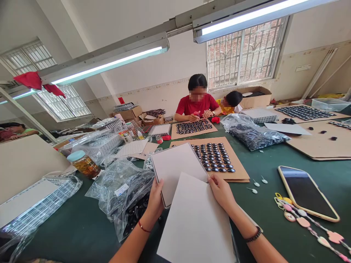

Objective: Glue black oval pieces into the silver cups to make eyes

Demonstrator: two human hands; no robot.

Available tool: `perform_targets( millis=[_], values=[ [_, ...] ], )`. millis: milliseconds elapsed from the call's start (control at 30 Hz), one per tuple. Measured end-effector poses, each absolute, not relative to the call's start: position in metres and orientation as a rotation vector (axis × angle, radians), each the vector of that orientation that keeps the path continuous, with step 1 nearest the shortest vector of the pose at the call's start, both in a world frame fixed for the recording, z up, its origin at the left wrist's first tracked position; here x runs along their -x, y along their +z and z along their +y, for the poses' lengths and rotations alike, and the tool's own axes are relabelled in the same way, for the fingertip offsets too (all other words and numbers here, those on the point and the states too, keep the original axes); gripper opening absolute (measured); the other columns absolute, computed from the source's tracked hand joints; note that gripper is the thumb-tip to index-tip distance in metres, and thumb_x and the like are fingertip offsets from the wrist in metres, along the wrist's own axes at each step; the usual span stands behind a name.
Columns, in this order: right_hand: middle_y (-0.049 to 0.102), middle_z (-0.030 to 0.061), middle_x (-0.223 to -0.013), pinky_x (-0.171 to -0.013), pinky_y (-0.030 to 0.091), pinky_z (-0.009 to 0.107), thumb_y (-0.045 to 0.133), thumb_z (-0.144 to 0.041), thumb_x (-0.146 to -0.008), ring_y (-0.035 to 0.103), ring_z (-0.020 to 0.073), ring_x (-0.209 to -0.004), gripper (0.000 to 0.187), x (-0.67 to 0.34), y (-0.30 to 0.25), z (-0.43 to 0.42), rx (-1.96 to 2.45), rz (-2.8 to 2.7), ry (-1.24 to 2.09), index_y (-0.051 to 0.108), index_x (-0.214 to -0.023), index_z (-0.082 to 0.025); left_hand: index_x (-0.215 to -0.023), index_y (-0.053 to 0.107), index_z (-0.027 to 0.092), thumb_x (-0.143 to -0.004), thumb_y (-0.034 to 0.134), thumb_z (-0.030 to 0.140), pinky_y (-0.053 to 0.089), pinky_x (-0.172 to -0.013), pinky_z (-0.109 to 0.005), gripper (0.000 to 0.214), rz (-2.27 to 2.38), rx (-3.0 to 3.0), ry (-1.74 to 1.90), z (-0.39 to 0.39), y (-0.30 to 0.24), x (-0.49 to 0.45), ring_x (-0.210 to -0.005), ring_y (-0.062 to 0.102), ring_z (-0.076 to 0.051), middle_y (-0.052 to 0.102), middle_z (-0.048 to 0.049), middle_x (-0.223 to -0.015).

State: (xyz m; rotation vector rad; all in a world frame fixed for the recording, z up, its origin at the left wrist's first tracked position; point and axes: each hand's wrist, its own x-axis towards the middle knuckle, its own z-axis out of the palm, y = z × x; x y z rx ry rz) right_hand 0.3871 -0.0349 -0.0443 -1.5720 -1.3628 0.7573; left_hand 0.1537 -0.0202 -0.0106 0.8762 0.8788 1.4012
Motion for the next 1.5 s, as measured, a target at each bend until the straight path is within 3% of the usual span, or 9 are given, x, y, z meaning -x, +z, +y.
perform_targets(
  millis=[467,667,767,900,1033,1233,1500],
  values=[
    [0.044,-0.0018,-0.056,-0.051,0.03,0.023,0.038,-0.058,-0.08,0.042,0.0157,-0.056,0.045,-0.389,-0.039,-0.037,1.556,-1.295,0.71,0.04,-0.06,-0.018,-0.112,0.046,0.023,-0.076,0.056,0.029,0.043,-0.078,-0.026,0.038,0.921,-0.872,1.418,-0.021,-0.011,-0.154,-0.092,0.055,-0.016,0.058,-0.0046,-0.108],
    [0.058,0.0042,-0.062,-0.046,0.039,0.025,0.05,-0.064,-0.072,0.053,0.0203,-0.054,0.049,-0.398,-0.029,-0.04,1.336,-0.862,1.222,0.057,-0.07,-0.016,-0.114,0.044,0.022,-0.076,0.056,0.028,0.045,-0.072,-0.026,0.04,0.913,-0.811,1.366,-0.022,-0.011,-0.156,-0.085,0.057,-0.016,0.058,-0.0063,-0.108],
    [0.062,0.0063,-0.068,-0.045,0.044,0.027,0.054,-0.056,-0.075,0.056,0.0215,-0.055,0.04,-0.402,-0.03,-0.036,1.247,-0.508,1.352,0.06,-0.075,-0.016,-0.118,0.042,0.023,-0.076,0.056,0.029,0.046,-0.072,-0.028,0.045,0.904,-0.797,1.33,-0.024,-0.011,-0.158,-0.085,0.058,-0.018,0.058,-0.007,-0.11],
    [0.063,0.004,-0.077,-0.051,0.049,0.027,0.051,-0.039,-0.081,0.059,0.0192,-0.06,0.022,-0.408,-0.035,-0.028,1.174,-0.332,1.258,0.059,-0.077,-0.019,-0.116,0.044,0.022,-0.074,0.059,0.028,0.047,-0.076,-0.029,0.045,0.911,-0.757,1.256,-0.026,-0.011,-0.16,-0.092,0.058,-0.02,0.058,-0.0081,-0.112],
    [0.061,0.0018,-0.07,-0.043,0.044,0.022,0.057,-0.033,-0.074,0.056,0.016,-0.056,0.015,-0.411,-0.039,-0.024,1.19,-0.372,1.144,0.058,-0.076,-0.019,-0.115,0.045,0.024,-0.073,0.061,0.027,0.046,-0.08,-0.03,0.045,0.907,-0.726,1.213,-0.028,-0.011,-0.162,-0.095,0.058,-0.02,0.057,-0.0065,-0.114],
    [0.058,-0.0017,-0.066,-0.04,0.034,0.017,0.063,-0.032,-0.06,0.05,0.0128,-0.054,0.025,-0.406,-0.042,-0.026,1.208,-0.493,1.098,0.057,-0.08,-0.018,-0.113,0.047,0.023,-0.072,0.061,0.027,0.045,-0.083,-0.031,0.043,0.883,-0.736,1.204,-0.03,-0.009,-0.164,-0.097,0.058,-0.021,0.061,-0.0063,-0.108],
    [0.06,0.0038,-0.069,-0.041,0.034,0.022,0.06,-0.043,-0.06,0.053,0.0178,-0.054,0.036,-0.402,-0.029,-0.033,1.267,-0.716,1.156,0.057,-0.085,-0.017,-0.114,0.049,0.024,-0.071,0.062,0.029,0.044,-0.087,-0.032,0.045,0.9,-0.724,1.212,-0.029,-0.011,-0.165,-0.099,0.057,-0.021,0.06,-0.0059,-0.11]
  ],
)
